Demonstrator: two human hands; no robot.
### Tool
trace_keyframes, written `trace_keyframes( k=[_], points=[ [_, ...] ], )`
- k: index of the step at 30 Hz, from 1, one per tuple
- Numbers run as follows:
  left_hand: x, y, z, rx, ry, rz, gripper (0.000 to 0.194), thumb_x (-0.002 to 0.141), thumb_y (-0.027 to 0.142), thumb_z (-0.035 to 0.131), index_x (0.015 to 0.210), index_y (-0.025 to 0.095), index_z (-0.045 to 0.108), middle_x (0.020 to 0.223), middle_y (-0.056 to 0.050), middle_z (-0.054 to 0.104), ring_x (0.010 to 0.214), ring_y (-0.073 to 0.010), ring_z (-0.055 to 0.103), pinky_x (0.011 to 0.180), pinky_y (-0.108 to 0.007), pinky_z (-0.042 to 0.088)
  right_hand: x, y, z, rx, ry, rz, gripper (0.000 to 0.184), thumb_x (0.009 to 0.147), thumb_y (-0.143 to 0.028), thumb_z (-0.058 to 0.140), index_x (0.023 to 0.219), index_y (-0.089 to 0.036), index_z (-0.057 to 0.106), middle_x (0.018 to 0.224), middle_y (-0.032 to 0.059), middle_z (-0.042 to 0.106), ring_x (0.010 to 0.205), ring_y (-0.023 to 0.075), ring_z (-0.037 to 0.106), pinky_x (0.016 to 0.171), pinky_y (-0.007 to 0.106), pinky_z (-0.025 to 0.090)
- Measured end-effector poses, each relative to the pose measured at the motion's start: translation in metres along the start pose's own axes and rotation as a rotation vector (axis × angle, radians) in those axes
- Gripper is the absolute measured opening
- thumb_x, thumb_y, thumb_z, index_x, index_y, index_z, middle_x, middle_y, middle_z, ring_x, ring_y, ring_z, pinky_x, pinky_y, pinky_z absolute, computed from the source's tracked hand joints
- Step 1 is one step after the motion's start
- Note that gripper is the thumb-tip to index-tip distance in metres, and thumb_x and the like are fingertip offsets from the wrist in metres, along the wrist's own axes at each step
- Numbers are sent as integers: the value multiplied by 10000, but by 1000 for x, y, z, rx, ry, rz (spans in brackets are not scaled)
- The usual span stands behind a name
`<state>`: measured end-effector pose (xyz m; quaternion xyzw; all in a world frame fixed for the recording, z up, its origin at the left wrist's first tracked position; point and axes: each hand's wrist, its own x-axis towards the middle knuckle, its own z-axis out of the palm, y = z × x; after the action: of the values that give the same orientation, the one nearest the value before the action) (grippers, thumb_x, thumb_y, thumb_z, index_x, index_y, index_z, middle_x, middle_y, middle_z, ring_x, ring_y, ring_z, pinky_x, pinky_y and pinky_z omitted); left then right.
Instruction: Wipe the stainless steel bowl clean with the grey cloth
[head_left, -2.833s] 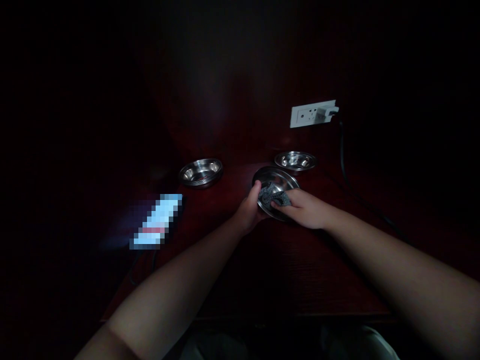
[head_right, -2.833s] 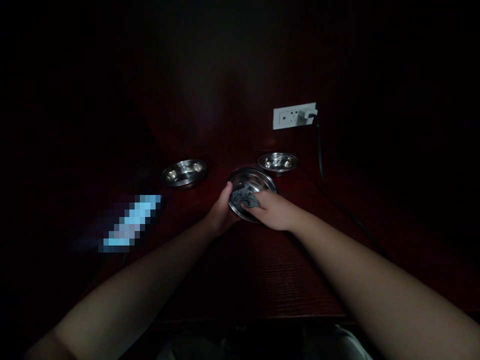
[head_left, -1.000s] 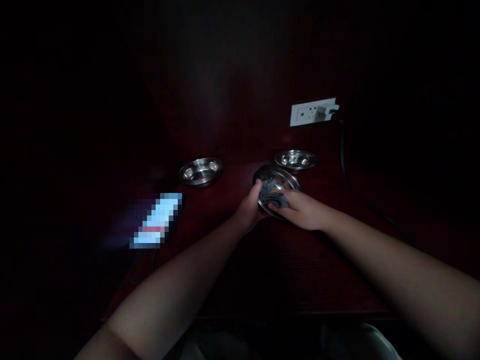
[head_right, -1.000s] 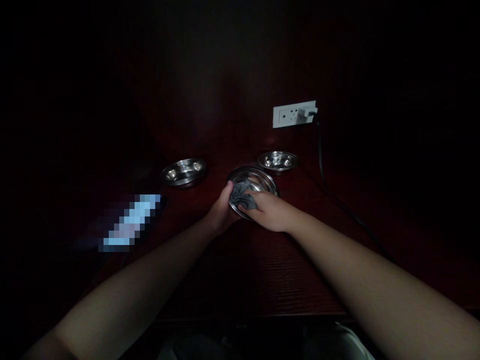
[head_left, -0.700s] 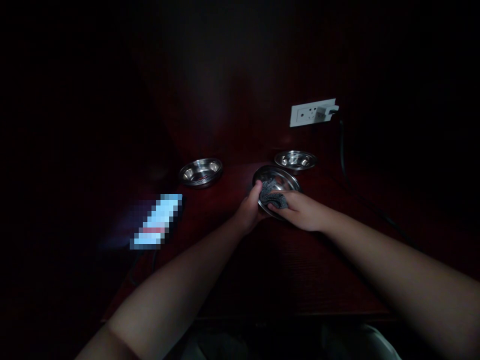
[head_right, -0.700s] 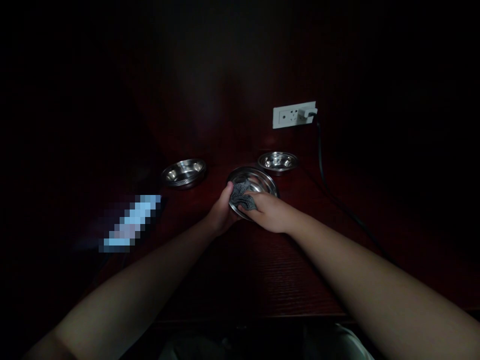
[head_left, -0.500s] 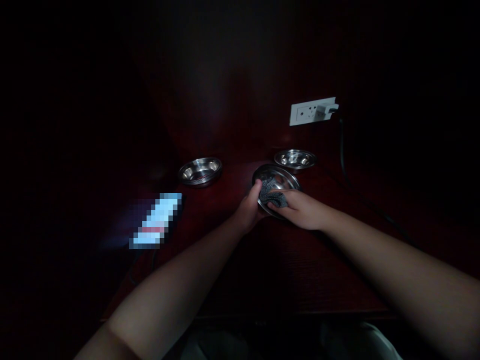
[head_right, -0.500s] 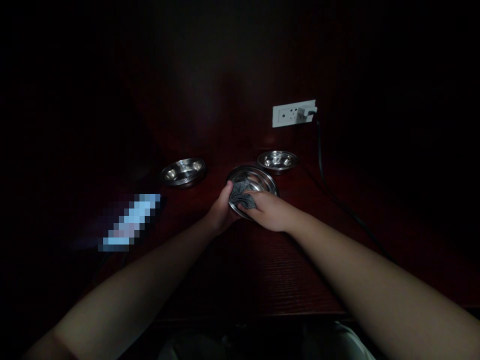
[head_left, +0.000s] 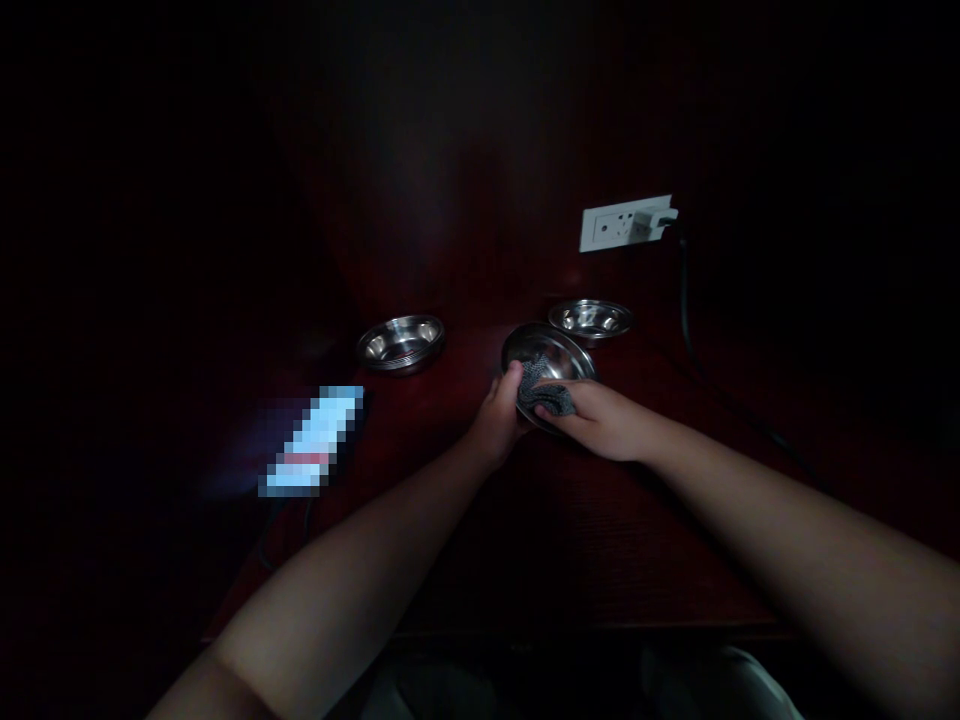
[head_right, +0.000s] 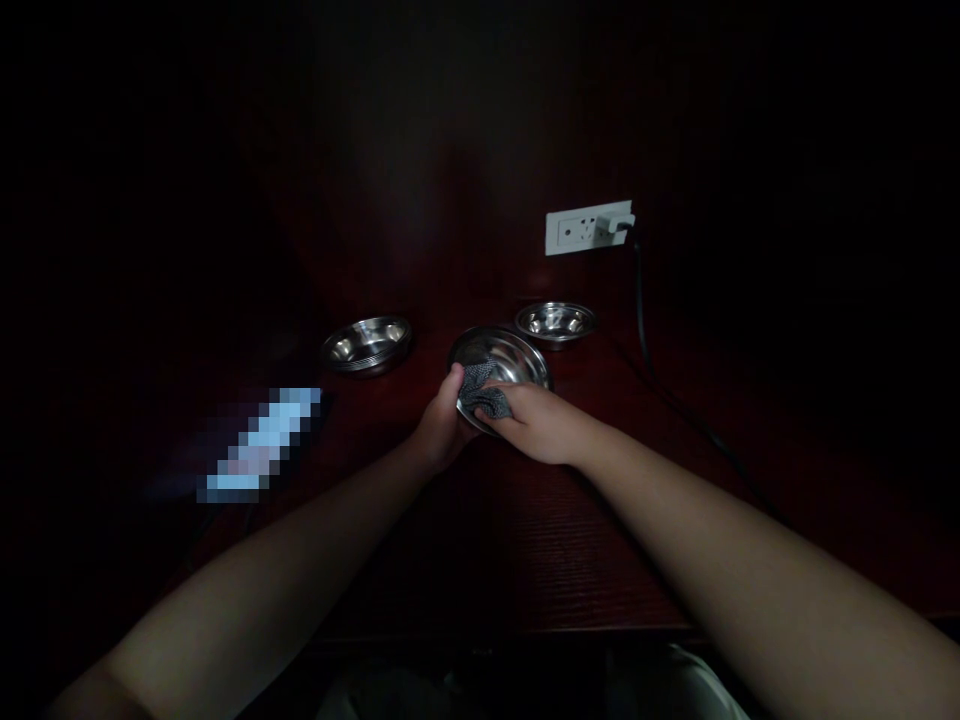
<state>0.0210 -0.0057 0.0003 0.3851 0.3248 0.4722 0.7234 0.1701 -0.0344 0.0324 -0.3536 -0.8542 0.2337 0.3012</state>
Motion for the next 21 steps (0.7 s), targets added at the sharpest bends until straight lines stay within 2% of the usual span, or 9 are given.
trace_keyframes(
  k=[12, 21],
  points=[
    [0, 0, -1, -25, -14, 10, 538, 873, 554, 520, 1273, 194, 538, 1260, -138, 633, 1143, -296, 609, 942, -454, 495, 0, 0, 1, 9, -3, -5, 232, 962, -307, 447, 937, -157, 622, 939, 77, 674, 843, 187, 611, 825, 362, 492],
    [1, -3, -1, -22, -50, 10, 625, 835, 592, 562, 1315, 194, 517, 1306, -160, 603, 1188, -332, 582, 964, -492, 478, 0, 0, 1, -4, 15, -16, 247, 963, -302, 421, 892, -172, 618, 946, 82, 662, 857, 199, 603, 849, 388, 488]
  ],
)
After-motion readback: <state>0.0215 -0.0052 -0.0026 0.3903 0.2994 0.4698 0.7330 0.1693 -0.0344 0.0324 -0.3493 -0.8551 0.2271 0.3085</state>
